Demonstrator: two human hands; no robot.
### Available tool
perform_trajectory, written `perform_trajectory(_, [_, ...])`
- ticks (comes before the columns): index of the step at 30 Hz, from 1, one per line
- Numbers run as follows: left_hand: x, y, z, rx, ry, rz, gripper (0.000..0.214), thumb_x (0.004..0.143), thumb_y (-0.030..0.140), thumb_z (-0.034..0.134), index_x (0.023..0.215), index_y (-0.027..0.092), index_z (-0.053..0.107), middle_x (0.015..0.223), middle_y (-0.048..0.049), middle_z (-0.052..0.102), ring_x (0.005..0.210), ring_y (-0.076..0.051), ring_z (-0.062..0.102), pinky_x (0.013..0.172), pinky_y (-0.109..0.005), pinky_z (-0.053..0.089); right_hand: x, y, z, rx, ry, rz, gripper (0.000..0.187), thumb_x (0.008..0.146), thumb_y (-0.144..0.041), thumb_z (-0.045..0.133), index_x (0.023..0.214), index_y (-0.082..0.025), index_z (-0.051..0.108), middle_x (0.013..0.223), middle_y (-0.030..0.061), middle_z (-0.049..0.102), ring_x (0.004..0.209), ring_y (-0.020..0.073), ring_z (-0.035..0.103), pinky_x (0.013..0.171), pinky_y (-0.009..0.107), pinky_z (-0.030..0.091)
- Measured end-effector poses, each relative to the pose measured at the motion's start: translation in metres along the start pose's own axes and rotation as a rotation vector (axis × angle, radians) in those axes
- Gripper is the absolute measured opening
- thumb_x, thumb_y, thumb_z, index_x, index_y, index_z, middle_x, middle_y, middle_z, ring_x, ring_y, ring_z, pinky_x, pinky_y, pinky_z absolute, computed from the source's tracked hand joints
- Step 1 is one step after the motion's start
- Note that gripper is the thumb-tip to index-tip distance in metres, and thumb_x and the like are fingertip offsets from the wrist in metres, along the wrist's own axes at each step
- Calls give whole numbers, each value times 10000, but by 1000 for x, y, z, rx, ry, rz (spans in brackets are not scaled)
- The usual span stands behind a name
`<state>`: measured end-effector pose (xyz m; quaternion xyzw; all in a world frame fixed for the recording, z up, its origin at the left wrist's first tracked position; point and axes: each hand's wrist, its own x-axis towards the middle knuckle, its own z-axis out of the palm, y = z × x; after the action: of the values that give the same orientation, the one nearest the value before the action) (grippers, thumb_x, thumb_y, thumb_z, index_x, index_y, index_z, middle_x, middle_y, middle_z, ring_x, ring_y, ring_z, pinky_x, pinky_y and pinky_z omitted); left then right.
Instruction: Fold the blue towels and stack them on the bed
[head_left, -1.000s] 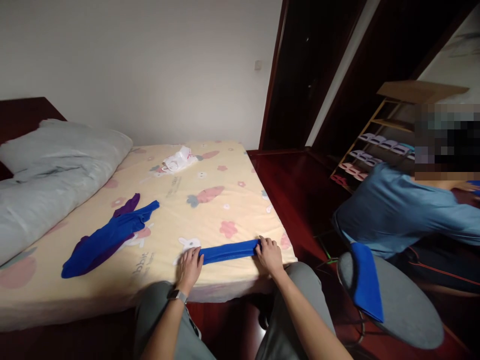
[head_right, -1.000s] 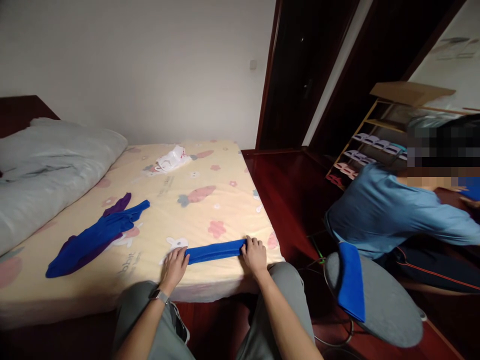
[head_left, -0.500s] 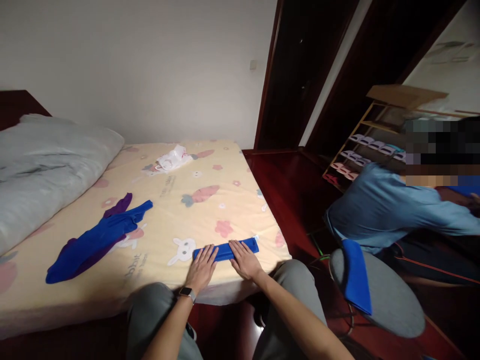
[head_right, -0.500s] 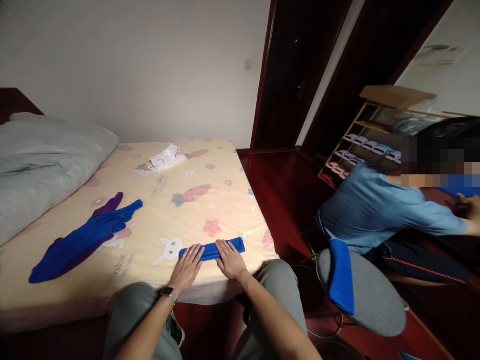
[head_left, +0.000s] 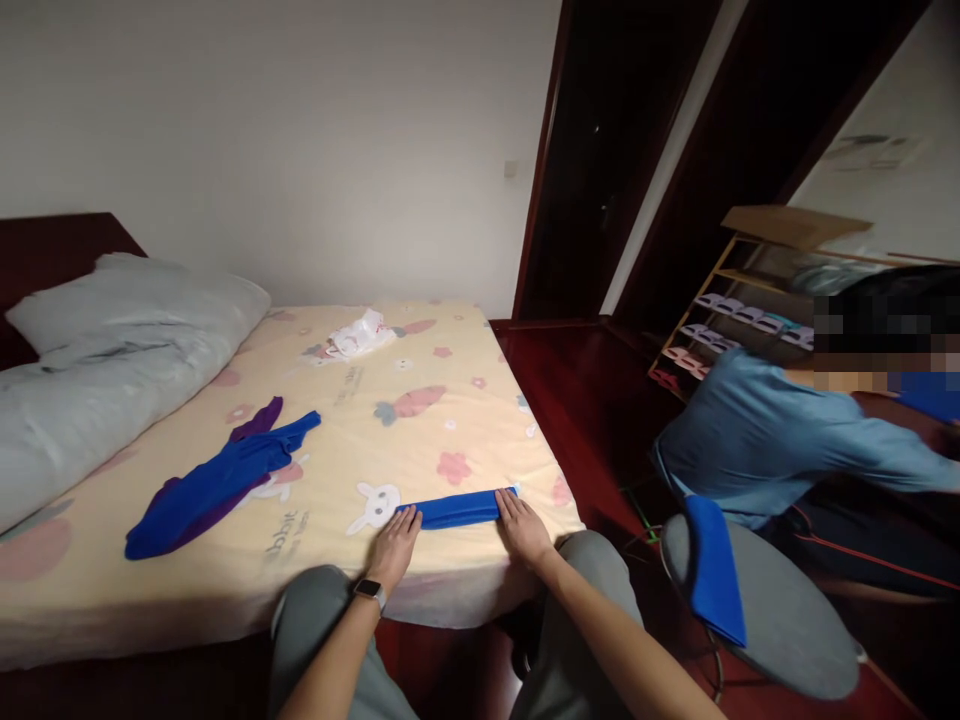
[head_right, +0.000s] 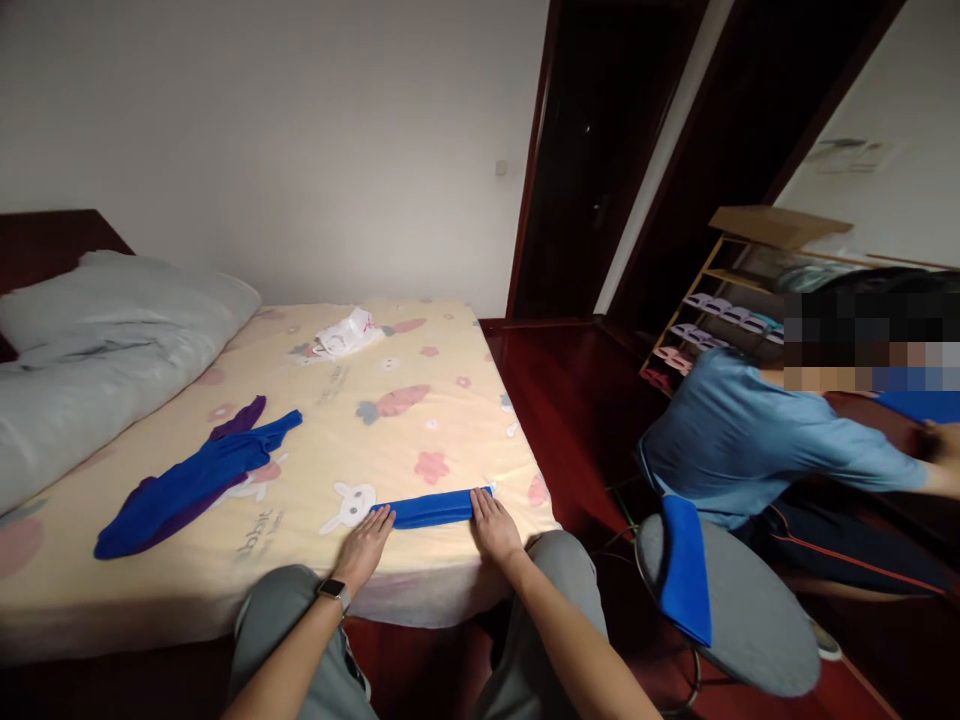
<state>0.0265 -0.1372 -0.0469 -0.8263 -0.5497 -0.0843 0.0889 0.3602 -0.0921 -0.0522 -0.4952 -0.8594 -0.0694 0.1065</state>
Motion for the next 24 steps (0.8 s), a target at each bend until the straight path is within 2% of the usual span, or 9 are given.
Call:
perform_trajectory(3, [-3, -2, -4, 4, -12, -9, 508, 855, -17, 390, 1288, 132, 612, 1428, -152, 554, 1313, -231, 543, 1109, -400, 457, -1, -1, 0, -65, 81, -32, 572, 841, -32, 436, 1404, -72, 525, 1397, 192, 566, 1272, 299, 550, 1035, 421, 480])
perform_trajectory(8, [-7, -1, -1, -3, 49, -43, 499, 859, -2, 395, 1292, 135, 602, 1417, -139, 571, 1322, -233, 533, 1107, -413, 458, -3, 2, -2, -104, 148, -60, 530, 829, -27, 499, 1339, -131, 597, 1174, 153, 687, 1058, 288, 642, 953, 412, 526])
perform_trajectory(13, [-6, 2, -2, -35, 128, -88, 522, 825, 9, 413, 1273, 179, 618, 1374, -101, 613, 1294, -250, 554, 1088, -434, 466, -4, 4, -7, -68, 182, -28, 551, 815, -7, 486, 1328, -173, 602, 1214, 138, 669, 1083, 295, 621, 971, 426, 509])
perform_trajectory(17, [-2, 0, -11, -215, 195, -176, 478, 822, 55, 447, 1225, 223, 639, 1250, -77, 678, 1171, -239, 625, 1038, -428, 494, -1, 10, -16, 197, 205, 111, 482, 808, -52, 500, 1247, -190, 643, 1185, 129, 669, 1068, 291, 619, 980, 442, 498])
perform_trajectory(22, [8, -7, -14, -682, 311, -394, 292, 888, 269, 487, 1116, 234, 667, 1085, -82, 724, 1019, -233, 676, 924, -394, 546, 3, 23, -28, 747, 210, 274, 334, 852, -234, 498, 1138, -198, 667, 1136, 117, 670, 1089, 262, 622, 1003, 405, 484])
perform_trajectory(24, [12, -9, -11, -881, 319, -500, 299, 880, 382, 514, 1071, 215, 671, 1063, -94, 729, 975, -233, 691, 865, -369, 566, 4, 27, -29, 928, 209, 380, 338, 844, -336, 512, 1103, -193, 675, 1115, 112, 685, 1061, 262, 641, 982, 399, 497])
